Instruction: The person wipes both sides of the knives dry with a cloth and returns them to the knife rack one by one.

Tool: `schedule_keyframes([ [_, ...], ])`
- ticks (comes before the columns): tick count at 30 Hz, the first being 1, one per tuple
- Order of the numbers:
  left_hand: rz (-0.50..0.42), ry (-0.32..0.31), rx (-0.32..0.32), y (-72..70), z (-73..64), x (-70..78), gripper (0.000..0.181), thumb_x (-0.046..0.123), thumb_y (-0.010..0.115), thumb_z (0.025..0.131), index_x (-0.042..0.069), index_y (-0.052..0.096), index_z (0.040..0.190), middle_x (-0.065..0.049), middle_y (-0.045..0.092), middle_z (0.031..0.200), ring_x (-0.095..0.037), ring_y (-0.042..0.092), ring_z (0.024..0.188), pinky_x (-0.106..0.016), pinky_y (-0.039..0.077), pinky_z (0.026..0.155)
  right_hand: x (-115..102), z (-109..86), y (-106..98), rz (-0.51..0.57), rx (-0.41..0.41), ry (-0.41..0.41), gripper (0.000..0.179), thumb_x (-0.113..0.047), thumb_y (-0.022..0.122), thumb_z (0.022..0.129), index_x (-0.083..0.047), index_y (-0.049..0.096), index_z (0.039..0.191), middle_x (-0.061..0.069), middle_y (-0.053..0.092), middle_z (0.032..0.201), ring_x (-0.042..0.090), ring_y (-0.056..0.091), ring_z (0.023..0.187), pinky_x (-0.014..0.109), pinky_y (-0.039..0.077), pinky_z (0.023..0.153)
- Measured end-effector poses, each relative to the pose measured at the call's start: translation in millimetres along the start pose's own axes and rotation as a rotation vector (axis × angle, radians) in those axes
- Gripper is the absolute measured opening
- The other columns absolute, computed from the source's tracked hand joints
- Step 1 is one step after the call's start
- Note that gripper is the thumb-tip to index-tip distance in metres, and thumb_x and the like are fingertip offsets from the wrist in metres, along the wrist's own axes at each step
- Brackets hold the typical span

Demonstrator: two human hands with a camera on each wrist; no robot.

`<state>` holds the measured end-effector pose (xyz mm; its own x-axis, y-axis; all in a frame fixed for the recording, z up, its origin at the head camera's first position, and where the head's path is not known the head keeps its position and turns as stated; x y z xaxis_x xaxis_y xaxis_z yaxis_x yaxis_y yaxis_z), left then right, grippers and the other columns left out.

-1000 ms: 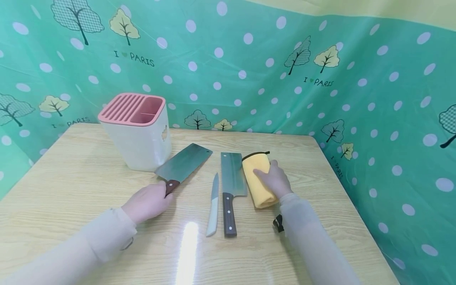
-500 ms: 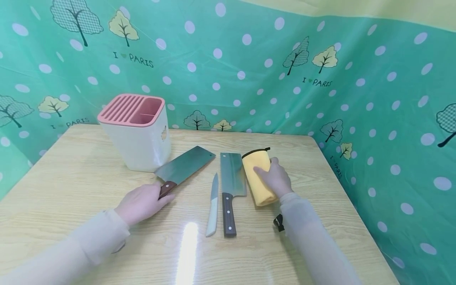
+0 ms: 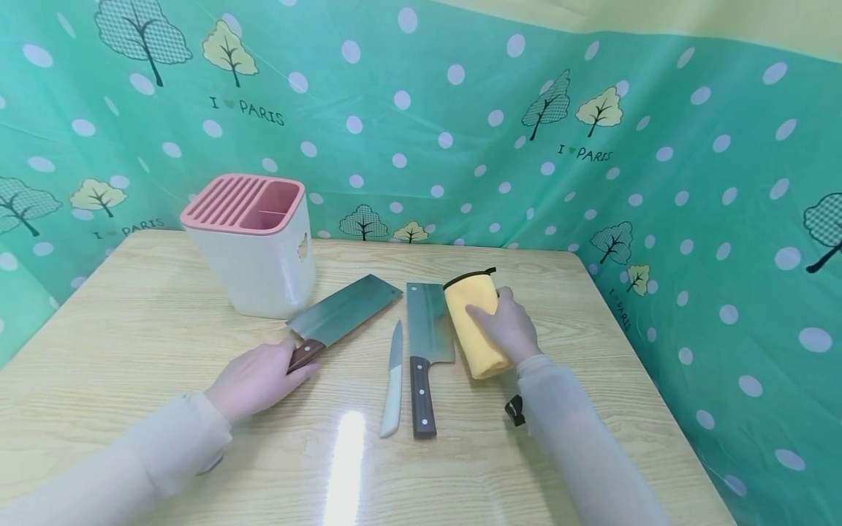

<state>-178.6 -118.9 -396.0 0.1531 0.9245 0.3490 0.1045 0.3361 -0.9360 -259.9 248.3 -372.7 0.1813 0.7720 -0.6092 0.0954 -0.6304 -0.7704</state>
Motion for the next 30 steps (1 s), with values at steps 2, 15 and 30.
schedule_keyframes([
  [2,-0.002,-0.003,-0.004,0.3,-0.3,-0.1,0.033,0.038,0.066,0.092,0.01,0.054,0.078,-0.005,0.052,0.064,-0.02,0.048,0.053,-0.032,0.035,0.047,-1.9,-0.9,-0.1,0.006,-0.001,-0.006,0.076,-0.055,0.057,0.093,-0.004,0.031,0.142,0.017,0.059,0.101,0.022,0.06,0.073,0.03,0.046,0.063],
  [15,0.007,0.029,0.033,0.0,-1.7,2.5,0.028,0.034,0.065,0.092,0.008,0.057,0.084,-0.004,0.054,0.063,-0.018,0.048,0.052,-0.032,0.036,0.046,-10.6,-3.2,-2.4,-0.023,0.017,-0.042,0.078,-0.057,0.057,0.093,-0.004,0.031,0.144,0.017,0.061,0.095,0.022,0.061,0.067,0.031,0.047,0.059],
  [30,0.033,0.121,0.106,1.6,-3.0,4.9,0.025,0.03,0.066,0.091,0.009,0.057,0.083,0.001,0.051,0.061,-0.014,0.045,0.05,-0.029,0.035,0.044,-30.3,-5.1,-15.1,-0.027,0.02,-0.075,0.08,-0.055,0.059,0.092,-0.005,0.029,0.147,0.019,0.061,0.099,0.023,0.063,0.07,0.031,0.049,0.06],
])
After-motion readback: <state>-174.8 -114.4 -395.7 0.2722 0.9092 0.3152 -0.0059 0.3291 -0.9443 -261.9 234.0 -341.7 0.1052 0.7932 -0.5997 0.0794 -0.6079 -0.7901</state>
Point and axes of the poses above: each hand's wrist, its own z-axis towards the middle knuckle, its own y-axis out of the palm, x = y × z, the point moved 4 cm from there along z, towards the middle knuckle
